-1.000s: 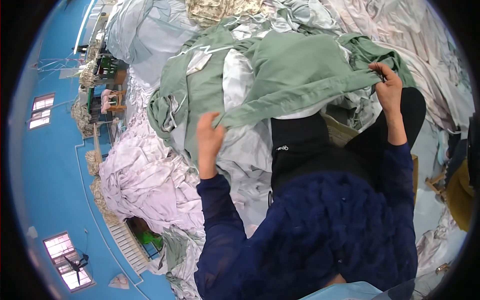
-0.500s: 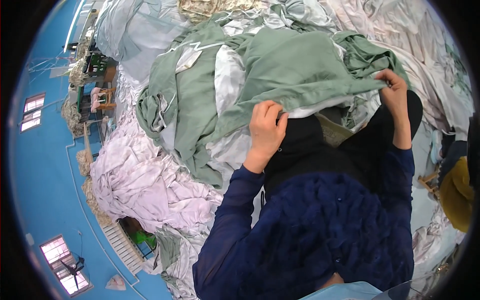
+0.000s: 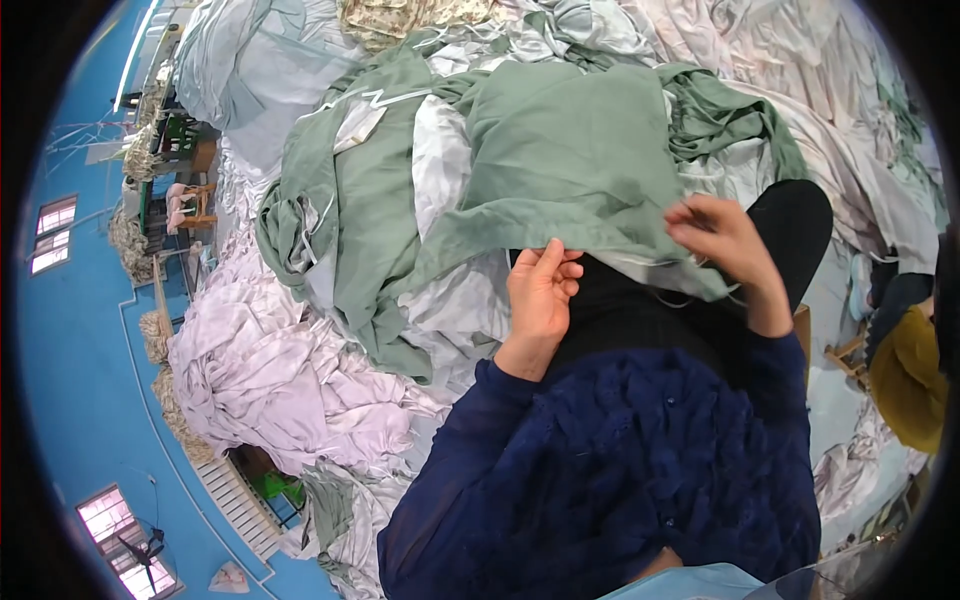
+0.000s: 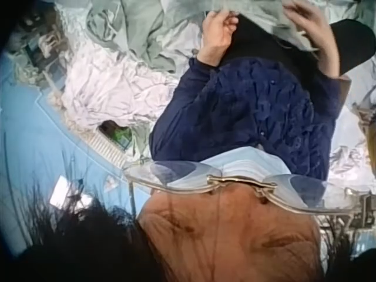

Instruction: Trimming excess threads from green and white pillowcases or fabric covers using thread snips.

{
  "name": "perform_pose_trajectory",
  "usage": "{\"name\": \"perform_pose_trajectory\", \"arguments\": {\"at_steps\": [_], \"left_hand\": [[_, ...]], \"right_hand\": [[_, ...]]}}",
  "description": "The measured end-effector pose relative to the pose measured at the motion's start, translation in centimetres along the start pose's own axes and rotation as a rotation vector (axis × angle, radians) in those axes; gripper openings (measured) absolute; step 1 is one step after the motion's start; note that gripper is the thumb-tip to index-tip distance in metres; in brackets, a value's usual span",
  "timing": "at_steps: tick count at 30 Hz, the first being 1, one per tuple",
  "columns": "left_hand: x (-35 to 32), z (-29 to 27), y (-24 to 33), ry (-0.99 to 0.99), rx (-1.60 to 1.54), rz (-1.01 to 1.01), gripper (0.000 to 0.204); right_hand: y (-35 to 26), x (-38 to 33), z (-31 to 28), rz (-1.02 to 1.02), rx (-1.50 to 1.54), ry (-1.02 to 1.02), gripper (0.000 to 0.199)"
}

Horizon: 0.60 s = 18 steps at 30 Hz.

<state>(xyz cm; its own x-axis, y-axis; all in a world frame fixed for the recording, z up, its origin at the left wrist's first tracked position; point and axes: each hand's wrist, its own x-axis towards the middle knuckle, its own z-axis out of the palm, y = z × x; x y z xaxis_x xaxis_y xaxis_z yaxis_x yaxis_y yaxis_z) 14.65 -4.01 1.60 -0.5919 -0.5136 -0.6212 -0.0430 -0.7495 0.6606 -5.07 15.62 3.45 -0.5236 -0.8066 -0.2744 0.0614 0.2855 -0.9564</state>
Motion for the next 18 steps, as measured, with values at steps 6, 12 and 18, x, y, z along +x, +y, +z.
{"name": "perform_pose_trajectory", "arguments": {"at_steps": [6, 12, 18], "left_hand": [[-1.4, 0.0, -0.4, 0.016, 0.158, 0.120, 0.013], [-1.0, -0.7, -0.4, 0.029, 0.114, 0.139, 0.012], [0.2, -1.9, 0.5, 0.076, 0.019, 0.058, 0.011]], "right_hand": [[1.1, 10.0, 9.2, -0.384, -0.170, 0.354, 0.026], [1.3, 8.8, 8.4, -0.321, -0.167, 0.375, 0.013], [-0.5, -4.4, 1.1, -0.066, 0.141, 0.215, 0.022]]}}
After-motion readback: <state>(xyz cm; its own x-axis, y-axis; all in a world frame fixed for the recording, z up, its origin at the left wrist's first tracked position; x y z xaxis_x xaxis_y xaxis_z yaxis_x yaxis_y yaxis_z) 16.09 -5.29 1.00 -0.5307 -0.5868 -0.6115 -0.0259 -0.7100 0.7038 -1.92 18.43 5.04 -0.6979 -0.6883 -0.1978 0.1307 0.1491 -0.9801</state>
